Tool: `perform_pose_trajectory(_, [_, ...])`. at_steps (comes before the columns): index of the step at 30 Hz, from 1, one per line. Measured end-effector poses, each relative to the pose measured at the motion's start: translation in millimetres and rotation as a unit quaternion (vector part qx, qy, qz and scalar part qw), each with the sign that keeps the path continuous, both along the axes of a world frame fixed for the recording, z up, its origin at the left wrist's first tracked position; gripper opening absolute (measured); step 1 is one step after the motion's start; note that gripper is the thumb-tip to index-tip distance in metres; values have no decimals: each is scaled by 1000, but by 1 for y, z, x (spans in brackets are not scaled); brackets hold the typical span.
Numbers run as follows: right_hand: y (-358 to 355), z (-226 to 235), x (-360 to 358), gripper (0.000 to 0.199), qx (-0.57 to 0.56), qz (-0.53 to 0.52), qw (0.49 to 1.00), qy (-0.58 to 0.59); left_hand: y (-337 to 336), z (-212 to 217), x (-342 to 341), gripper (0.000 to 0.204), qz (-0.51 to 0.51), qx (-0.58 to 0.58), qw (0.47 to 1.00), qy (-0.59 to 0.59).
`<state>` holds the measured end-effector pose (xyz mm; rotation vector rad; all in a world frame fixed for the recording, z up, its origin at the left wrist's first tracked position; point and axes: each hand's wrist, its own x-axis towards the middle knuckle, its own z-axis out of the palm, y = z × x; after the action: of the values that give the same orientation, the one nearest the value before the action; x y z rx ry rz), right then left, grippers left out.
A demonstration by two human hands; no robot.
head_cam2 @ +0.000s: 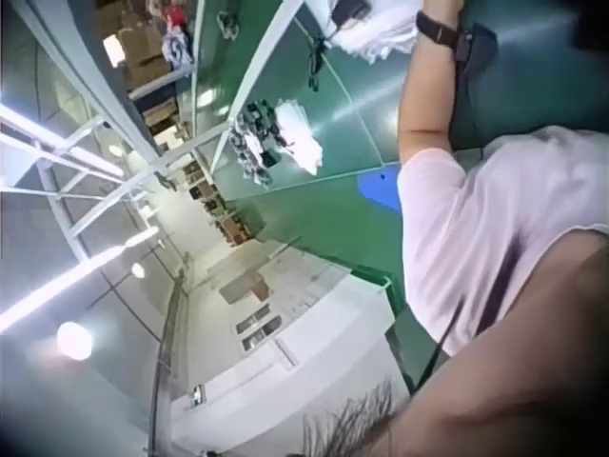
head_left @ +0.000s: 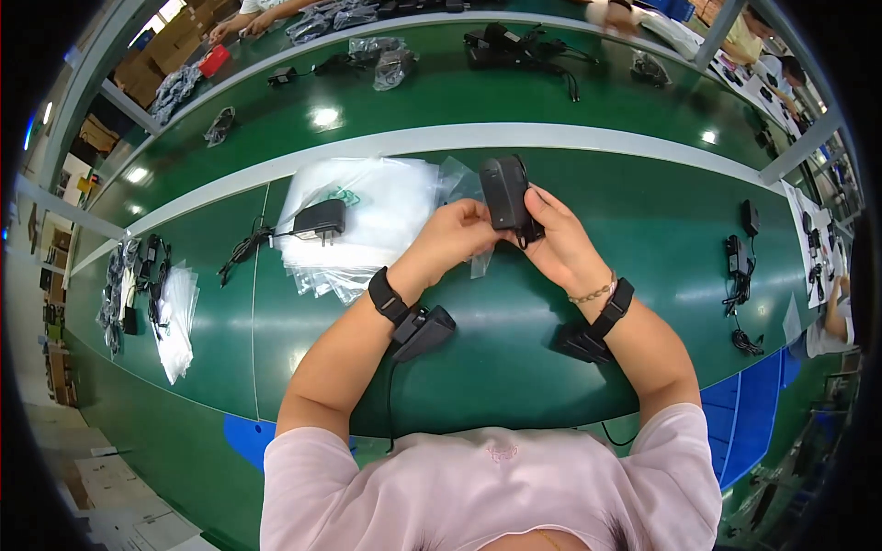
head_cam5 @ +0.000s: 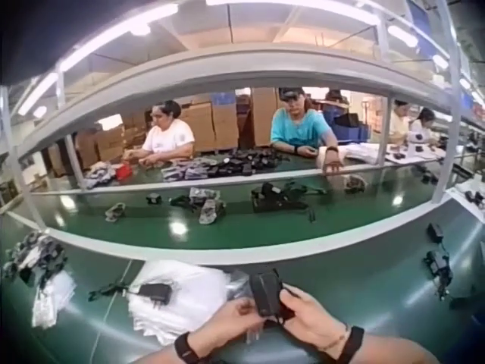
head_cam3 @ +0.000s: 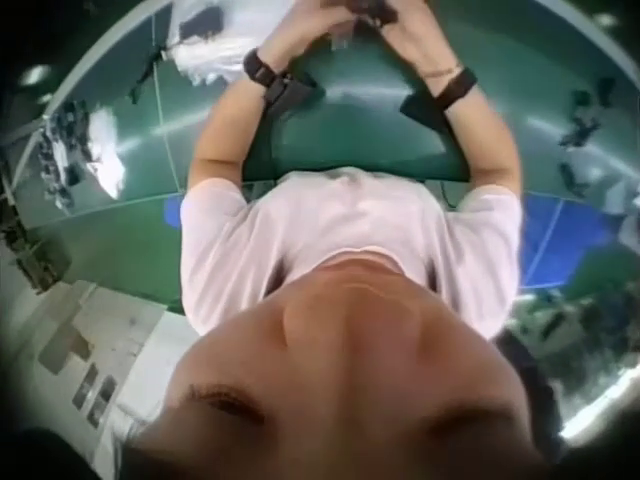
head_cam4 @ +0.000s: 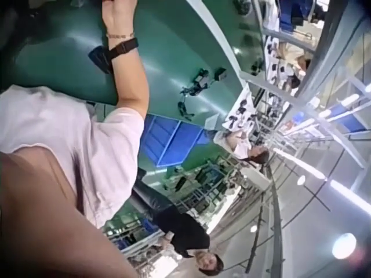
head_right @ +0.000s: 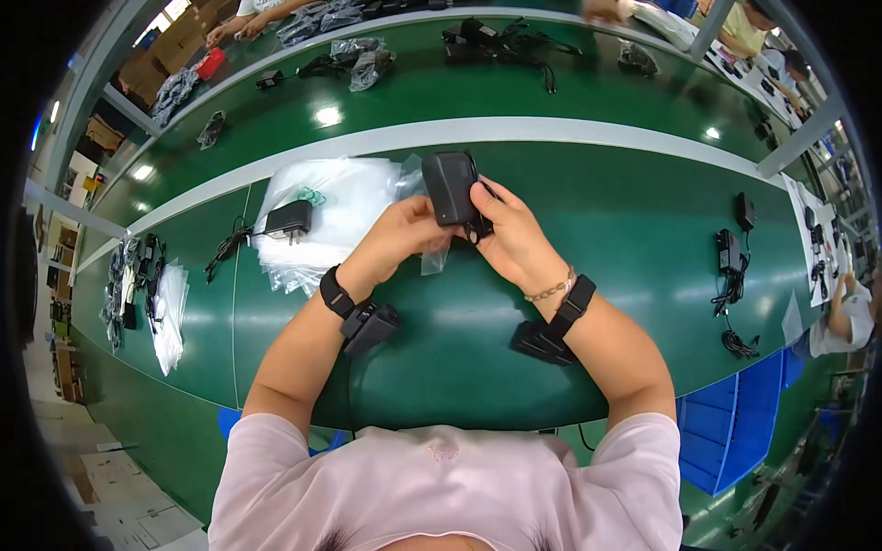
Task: The person packages power adapters by hand, picking up an adapter and its cord, wrapping the cord around the adapter, and sliding them into a plastic bag before repeating the process.
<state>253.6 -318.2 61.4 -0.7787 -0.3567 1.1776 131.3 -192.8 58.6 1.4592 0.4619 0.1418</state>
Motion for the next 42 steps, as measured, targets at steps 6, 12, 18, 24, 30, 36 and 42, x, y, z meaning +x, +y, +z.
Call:
perform_pose_trajectory(6, [-4,6,10,41,11,-21,999,-38,-1,-11,-8,15,48,105,993,34])
perform_pose_trajectory(12, [-20,39,-3,39,10,-39,998,-41,-12,13,-1,22,55,384,918,76])
perform_pose_trajectory(18, [-23,31,-5,39,-21,-104,994,-31,-41,8,8,26,52,383,922,30])
perform_pose_trajectory(24, [-25,5,6,46,-121,-166,951,-232,-27,-1,5,28,111,423,899,-6])
perform_pose_trajectory(30, [-24,6,-7,53,-71,-191,796,-570,-8,4,4,23,202,326,921,-62])
perform_pose_trajectory(36, [-28,30,-28,53,-71,-72,623,-776,-13,20,-2,20,239,266,921,-155])
perform_pose_trajectory(42, [-22,33,-32,49,-73,-72,592,-800,-16,25,-8,17,228,332,895,-193])
